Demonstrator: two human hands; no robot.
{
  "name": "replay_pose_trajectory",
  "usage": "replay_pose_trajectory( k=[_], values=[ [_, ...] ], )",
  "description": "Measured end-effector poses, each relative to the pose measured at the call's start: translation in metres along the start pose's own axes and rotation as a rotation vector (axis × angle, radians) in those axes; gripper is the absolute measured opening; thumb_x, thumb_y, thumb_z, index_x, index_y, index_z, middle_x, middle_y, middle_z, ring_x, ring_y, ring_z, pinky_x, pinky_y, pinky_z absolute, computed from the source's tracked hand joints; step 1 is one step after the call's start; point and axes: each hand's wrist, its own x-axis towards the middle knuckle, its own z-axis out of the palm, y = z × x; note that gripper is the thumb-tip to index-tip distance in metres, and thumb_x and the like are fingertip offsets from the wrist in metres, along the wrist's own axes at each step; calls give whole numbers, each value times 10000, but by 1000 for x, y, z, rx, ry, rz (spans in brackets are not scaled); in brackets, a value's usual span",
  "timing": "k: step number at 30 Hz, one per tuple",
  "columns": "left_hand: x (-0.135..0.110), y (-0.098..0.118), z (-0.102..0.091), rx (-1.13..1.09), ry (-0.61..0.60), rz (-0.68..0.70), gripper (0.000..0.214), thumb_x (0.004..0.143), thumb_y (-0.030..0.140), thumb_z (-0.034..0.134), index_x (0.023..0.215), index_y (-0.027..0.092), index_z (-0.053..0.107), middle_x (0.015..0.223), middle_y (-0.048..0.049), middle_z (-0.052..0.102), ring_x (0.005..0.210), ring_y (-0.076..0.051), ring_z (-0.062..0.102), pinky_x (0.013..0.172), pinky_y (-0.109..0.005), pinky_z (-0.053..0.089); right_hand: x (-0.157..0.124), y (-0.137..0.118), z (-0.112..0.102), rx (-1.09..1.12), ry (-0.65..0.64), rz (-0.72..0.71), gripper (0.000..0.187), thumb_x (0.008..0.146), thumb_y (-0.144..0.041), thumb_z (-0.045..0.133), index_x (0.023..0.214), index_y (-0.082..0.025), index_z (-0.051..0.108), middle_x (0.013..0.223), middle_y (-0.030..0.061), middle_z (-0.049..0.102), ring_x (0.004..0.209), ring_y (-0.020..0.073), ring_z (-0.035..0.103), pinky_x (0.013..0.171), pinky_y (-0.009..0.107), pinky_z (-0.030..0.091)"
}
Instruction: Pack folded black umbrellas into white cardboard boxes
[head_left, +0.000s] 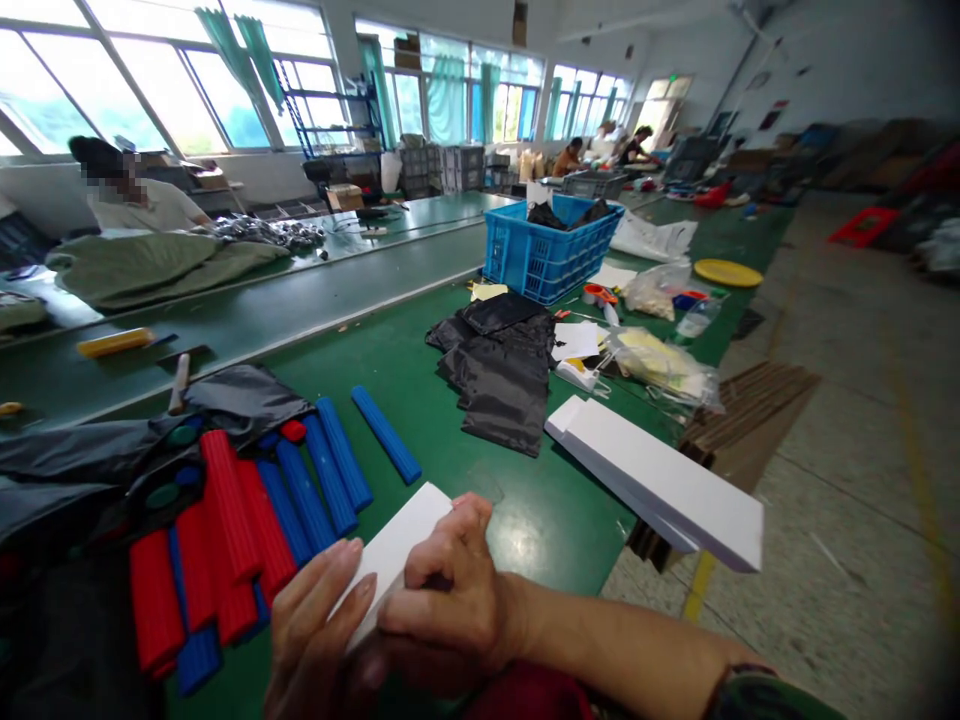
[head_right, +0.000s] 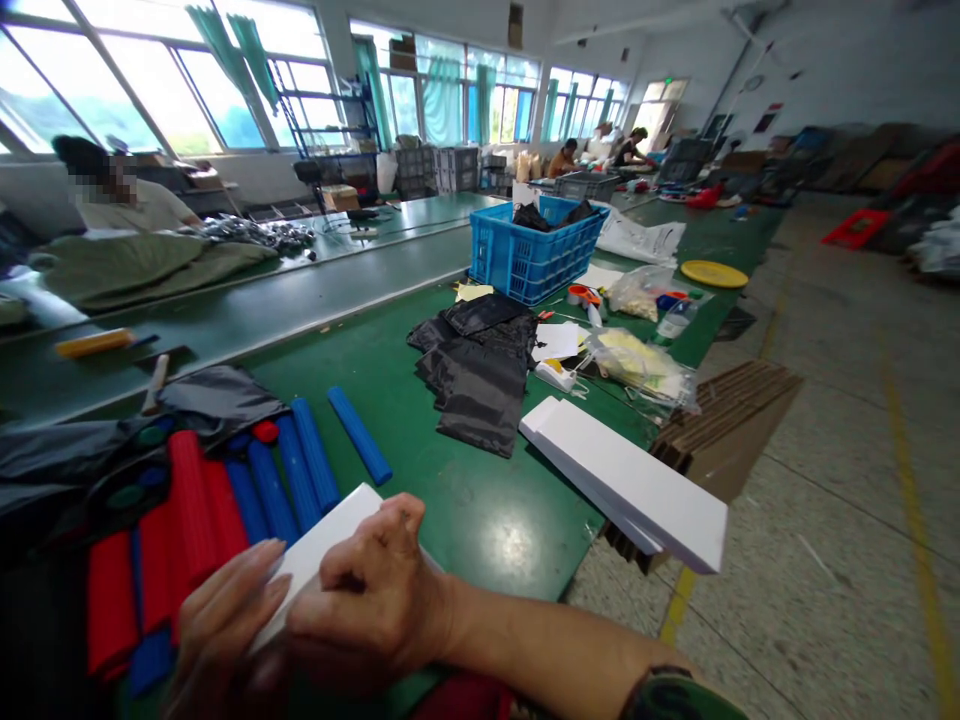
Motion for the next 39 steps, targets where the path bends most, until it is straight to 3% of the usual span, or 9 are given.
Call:
replay_pose_trajectory(
  k=[4,7,13,18,25,31,36,39],
  values=[
    [-3,2,7,-14,81,-25,344,877,421,557,1146,215,616,1136,-90,652,1065,-300,599,824,-473,540,12,-7,-6,58,-14,11,120,800,-234,480,783,-180,586,730,15,496,723,183,447,733,429,260],
    [-1,3,13,-36,183,-37,439,862,564,521,1081,194,609,1027,-104,672,1015,-288,614,803,-473,549,17,-12,-8,97,-84,63,119,760,-151,484,809,-175,590,748,21,510,724,181,457,738,435,263],
    [18,-2,16,-120,216,-89,600,800,705,466,1083,185,565,948,-103,647,914,-237,630,780,-422,557,20,-10,-2,98,-171,151,161,759,-157,581,902,-219,621,820,32,529,783,207,445,752,432,297],
    [10,-8,16,-206,201,-213,853,695,808,453,1248,159,450,1033,-125,593,954,-241,613,807,-409,544,26,-16,1,86,-205,101,179,806,-122,568,970,-181,609,916,69,580,853,238,475,806,476,317],
    [4,-14,27,-344,362,-186,691,748,711,537,1216,213,430,1014,-85,589,956,-214,610,817,-398,542,24,-14,6,66,-257,107,163,832,-153,609,987,-204,614,903,54,593,866,236,476,817,474,314],
    [9,-8,22,-126,403,-93,423,852,570,535,1051,197,519,1005,-69,597,999,-213,617,836,-409,555,24,-7,7,62,-273,98,143,809,-184,640,948,-213,624,873,42,591,845,232,490,838,488,317],
    [6,-5,21,-137,401,-125,324,897,471,531,1048,184,532,973,-66,624,991,-202,620,829,-401,561,20,-7,6,-71,-178,54,392,768,-211,696,1153,-218,624,1024,90,592,942,275,518,872,509,354],
    [5,-4,22,-126,399,-138,266,916,423,522,1046,191,538,966,-59,634,980,-192,625,821,-393,564,18,-2,7,-112,-189,-1,409,797,-220,677,1201,-238,625,1145,94,622,1109,338,498,971,568,289]
  ],
)
